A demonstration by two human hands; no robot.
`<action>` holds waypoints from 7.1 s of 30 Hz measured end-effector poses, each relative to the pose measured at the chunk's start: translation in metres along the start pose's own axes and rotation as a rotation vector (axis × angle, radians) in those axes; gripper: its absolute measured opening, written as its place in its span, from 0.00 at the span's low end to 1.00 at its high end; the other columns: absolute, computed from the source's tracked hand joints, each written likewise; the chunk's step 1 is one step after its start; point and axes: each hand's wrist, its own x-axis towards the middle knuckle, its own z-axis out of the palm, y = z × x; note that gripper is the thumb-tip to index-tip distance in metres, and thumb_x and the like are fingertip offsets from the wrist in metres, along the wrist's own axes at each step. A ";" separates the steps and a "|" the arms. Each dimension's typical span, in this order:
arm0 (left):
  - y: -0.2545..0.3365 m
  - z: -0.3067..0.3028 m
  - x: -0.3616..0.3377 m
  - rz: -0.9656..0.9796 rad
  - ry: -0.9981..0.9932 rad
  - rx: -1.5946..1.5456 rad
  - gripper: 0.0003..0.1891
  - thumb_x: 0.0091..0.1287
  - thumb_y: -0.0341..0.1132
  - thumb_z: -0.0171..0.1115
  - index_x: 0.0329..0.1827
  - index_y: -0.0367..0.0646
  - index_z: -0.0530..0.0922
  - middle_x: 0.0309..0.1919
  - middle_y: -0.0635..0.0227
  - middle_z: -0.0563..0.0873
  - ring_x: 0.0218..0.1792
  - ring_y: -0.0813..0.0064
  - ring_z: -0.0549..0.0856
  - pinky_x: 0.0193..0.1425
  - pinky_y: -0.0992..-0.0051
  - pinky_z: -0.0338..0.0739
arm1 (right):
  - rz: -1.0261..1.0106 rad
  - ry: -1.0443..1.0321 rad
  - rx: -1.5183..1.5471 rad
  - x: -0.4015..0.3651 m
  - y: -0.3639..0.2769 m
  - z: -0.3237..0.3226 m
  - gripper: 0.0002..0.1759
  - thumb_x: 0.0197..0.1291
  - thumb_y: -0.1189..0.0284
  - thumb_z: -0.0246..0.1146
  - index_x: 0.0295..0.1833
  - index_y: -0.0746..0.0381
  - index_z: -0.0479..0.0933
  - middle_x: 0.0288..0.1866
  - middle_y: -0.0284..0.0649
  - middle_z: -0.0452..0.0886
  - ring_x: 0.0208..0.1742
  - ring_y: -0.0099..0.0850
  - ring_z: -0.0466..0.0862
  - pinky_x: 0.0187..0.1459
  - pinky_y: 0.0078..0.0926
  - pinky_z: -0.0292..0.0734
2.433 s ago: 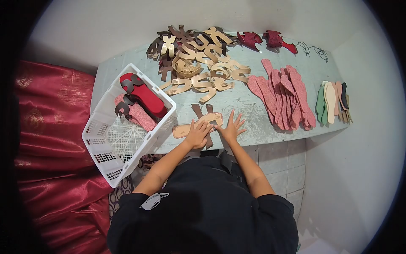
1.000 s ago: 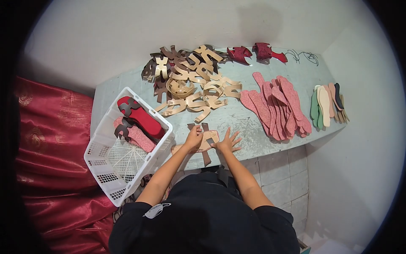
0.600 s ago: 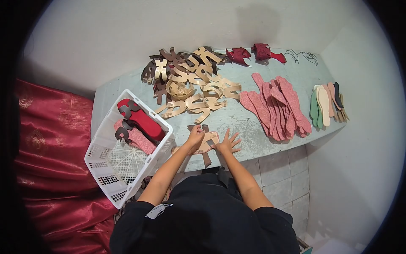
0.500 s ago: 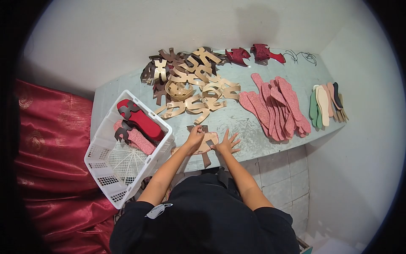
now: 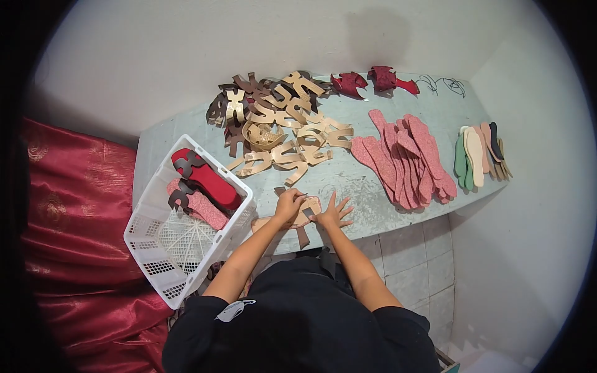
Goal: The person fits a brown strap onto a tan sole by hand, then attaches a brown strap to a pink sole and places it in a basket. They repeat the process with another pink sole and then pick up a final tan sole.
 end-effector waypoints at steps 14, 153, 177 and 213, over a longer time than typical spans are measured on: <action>-0.015 0.007 -0.026 0.317 -0.045 0.191 0.13 0.57 0.32 0.58 0.42 0.35 0.76 0.39 0.56 0.81 0.42 0.59 0.80 0.44 0.67 0.74 | 0.030 -0.010 -0.013 -0.005 -0.004 -0.004 0.70 0.26 0.56 0.77 0.70 0.36 0.32 0.71 0.44 0.19 0.71 0.50 0.24 0.61 0.66 0.31; -0.035 -0.041 -0.061 0.637 -0.371 0.370 0.32 0.54 0.48 0.61 0.57 0.36 0.65 0.58 0.42 0.66 0.60 0.47 0.66 0.63 0.54 0.60 | -0.730 -0.027 -0.587 0.017 -0.007 -0.017 0.47 0.31 0.50 0.71 0.61 0.21 0.56 0.73 0.38 0.35 0.70 0.54 0.27 0.54 0.77 0.24; -0.020 -0.013 -0.091 0.328 -0.342 0.542 0.50 0.44 0.60 0.63 0.62 0.30 0.57 0.67 0.48 0.51 0.68 0.53 0.51 0.68 0.52 0.40 | -0.704 -0.076 -0.579 0.016 -0.009 -0.018 0.47 0.33 0.52 0.71 0.62 0.20 0.54 0.73 0.41 0.33 0.70 0.57 0.29 0.53 0.78 0.27; -0.019 -0.011 -0.057 0.271 0.158 0.236 0.11 0.47 0.40 0.66 0.28 0.42 0.82 0.27 0.66 0.84 0.30 0.68 0.81 0.41 0.70 0.70 | -0.679 -0.089 -0.547 0.015 -0.007 -0.016 0.46 0.35 0.53 0.71 0.62 0.21 0.55 0.73 0.39 0.33 0.71 0.54 0.28 0.53 0.77 0.23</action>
